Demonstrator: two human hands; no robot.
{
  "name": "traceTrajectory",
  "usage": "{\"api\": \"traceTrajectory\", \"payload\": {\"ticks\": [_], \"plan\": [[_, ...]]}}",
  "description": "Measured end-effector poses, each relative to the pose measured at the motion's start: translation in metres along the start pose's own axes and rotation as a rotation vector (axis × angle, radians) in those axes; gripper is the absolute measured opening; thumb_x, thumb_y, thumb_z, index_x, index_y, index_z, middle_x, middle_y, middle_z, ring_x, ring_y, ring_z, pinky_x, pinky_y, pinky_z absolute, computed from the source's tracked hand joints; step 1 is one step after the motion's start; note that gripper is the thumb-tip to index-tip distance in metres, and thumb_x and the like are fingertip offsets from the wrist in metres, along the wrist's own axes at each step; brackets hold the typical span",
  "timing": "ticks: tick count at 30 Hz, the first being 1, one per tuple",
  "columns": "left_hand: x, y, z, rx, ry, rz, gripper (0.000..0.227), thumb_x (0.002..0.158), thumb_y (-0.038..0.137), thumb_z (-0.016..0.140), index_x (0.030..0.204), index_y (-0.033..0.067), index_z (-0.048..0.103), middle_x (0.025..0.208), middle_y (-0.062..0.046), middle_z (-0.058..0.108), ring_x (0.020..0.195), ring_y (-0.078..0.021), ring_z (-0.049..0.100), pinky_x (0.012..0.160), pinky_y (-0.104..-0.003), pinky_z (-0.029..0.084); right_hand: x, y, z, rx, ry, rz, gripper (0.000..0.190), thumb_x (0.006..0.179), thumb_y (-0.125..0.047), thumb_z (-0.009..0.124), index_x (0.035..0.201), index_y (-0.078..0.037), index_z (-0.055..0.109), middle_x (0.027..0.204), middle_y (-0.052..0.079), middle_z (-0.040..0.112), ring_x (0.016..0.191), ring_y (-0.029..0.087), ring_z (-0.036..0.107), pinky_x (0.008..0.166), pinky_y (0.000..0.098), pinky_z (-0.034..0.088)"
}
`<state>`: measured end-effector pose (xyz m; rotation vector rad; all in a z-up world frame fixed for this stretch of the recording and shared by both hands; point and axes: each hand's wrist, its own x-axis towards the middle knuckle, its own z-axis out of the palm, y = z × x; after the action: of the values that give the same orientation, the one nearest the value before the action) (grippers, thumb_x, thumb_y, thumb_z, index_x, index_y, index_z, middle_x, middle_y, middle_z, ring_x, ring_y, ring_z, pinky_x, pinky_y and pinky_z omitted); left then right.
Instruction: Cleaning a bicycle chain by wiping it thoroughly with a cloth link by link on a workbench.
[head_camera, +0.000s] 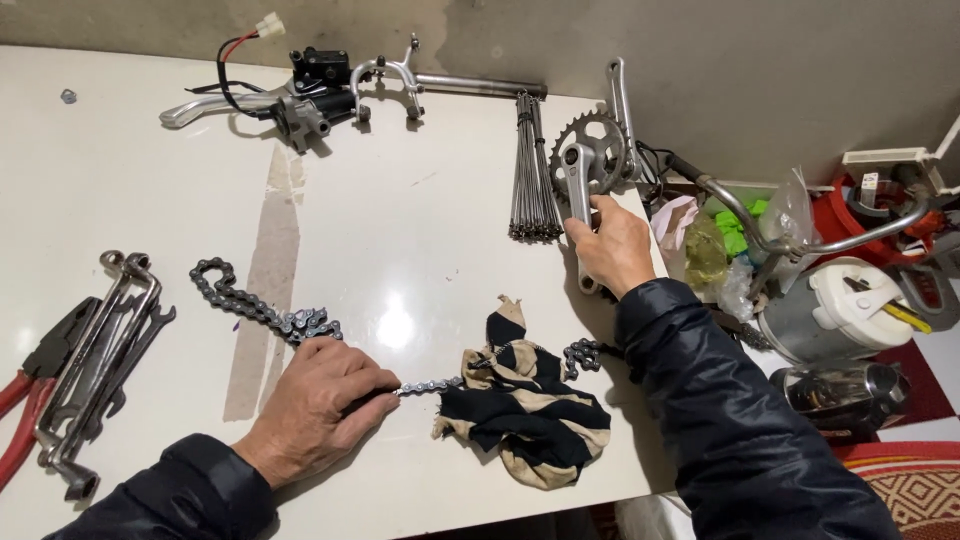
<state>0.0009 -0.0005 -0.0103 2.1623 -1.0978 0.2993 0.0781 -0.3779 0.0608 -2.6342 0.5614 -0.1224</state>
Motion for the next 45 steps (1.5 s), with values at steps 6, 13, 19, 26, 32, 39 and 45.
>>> {"api": "traceTrajectory", "payload": {"ticks": [6, 13, 19, 26, 32, 39, 45], "plan": [[0.000, 0.001, 0.000, -0.008, 0.015, 0.006, 0.014, 0.090, 0.029, 0.070, 0.094, 0.0177, 0.076, 0.079, 0.002, 0.066, 0.075, -0.0186, 0.060, 0.086, -0.040, 0.037, -0.014, 0.004, 0.005, -0.264, 0.119, -0.142, 0.056, 0.098, -0.042, 0.059, 0.138, -0.003, 0.055, 0.132, 0.021, 0.061, 0.125, 0.036, 0.052, 0.104, 0.0552, 0.041], [0.000, -0.002, 0.001, -0.012, 0.019, 0.009, 0.017, 0.090, 0.030, 0.071, 0.094, 0.0144, 0.078, 0.079, -0.001, 0.069, 0.075, -0.0211, 0.062, 0.087, -0.041, 0.038, -0.117, -0.010, 0.002, -0.033, 0.092, -0.820, 0.040, 0.099, -0.037, 0.056, 0.123, -0.005, 0.060, 0.118, 0.018, 0.067, 0.107, 0.030, 0.063, 0.094, 0.0481, 0.051], [0.003, 0.009, -0.008, -0.025, -0.020, -0.021, 0.019, 0.092, 0.028, 0.068, 0.094, 0.0114, 0.077, 0.082, -0.003, 0.071, 0.075, -0.0211, 0.062, 0.088, -0.042, 0.038, -0.182, 0.001, 0.019, -0.150, -0.058, -0.993, 0.065, 0.095, -0.057, 0.056, 0.140, -0.010, 0.053, 0.130, 0.020, 0.058, 0.103, 0.037, 0.059, 0.080, 0.0492, 0.046], [-0.008, -0.011, 0.017, 0.025, 0.076, 0.029, 0.019, 0.094, 0.033, 0.066, 0.092, 0.0172, 0.076, 0.081, -0.001, 0.068, 0.077, -0.0193, 0.062, 0.091, -0.038, 0.040, -0.180, 0.013, 0.008, 0.262, 0.008, -0.492, 0.033, 0.090, -0.002, 0.067, 0.122, -0.011, 0.070, 0.100, 0.011, 0.072, 0.092, 0.024, 0.066, 0.085, 0.0377, 0.054], [-0.011, -0.018, 0.023, -0.002, 0.088, 0.004, 0.016, 0.092, 0.039, 0.071, 0.092, 0.0226, 0.075, 0.079, 0.003, 0.067, 0.079, -0.0160, 0.065, 0.098, -0.036, 0.042, -0.203, -0.051, 0.019, 0.408, 0.157, -0.605, 0.035, 0.089, 0.001, 0.070, 0.122, -0.009, 0.071, 0.108, 0.017, 0.069, 0.102, 0.034, 0.069, 0.087, 0.0462, 0.056], [-0.010, -0.017, 0.019, 0.004, 0.012, -0.058, 0.014, 0.090, 0.039, 0.071, 0.090, 0.0256, 0.074, 0.079, 0.007, 0.067, 0.082, -0.0128, 0.066, 0.098, -0.035, 0.041, -0.203, -0.049, 0.095, -0.070, 0.181, -0.963, 0.048, 0.079, -0.006, 0.061, 0.125, -0.017, 0.064, 0.110, 0.002, 0.065, 0.105, 0.024, 0.061, 0.098, 0.0421, 0.040], [-0.007, -0.010, 0.014, -0.055, 0.031, -0.085, 0.012, 0.091, 0.036, 0.073, 0.092, 0.0247, 0.076, 0.080, 0.007, 0.070, 0.081, -0.0117, 0.067, 0.100, -0.033, 0.040, -0.174, 0.040, 0.069, -0.181, 0.207, -0.744, 0.055, 0.068, 0.005, 0.068, 0.116, -0.020, 0.068, 0.098, 0.000, 0.066, 0.104, 0.028, 0.061, 0.098, 0.0437, 0.042]]}}
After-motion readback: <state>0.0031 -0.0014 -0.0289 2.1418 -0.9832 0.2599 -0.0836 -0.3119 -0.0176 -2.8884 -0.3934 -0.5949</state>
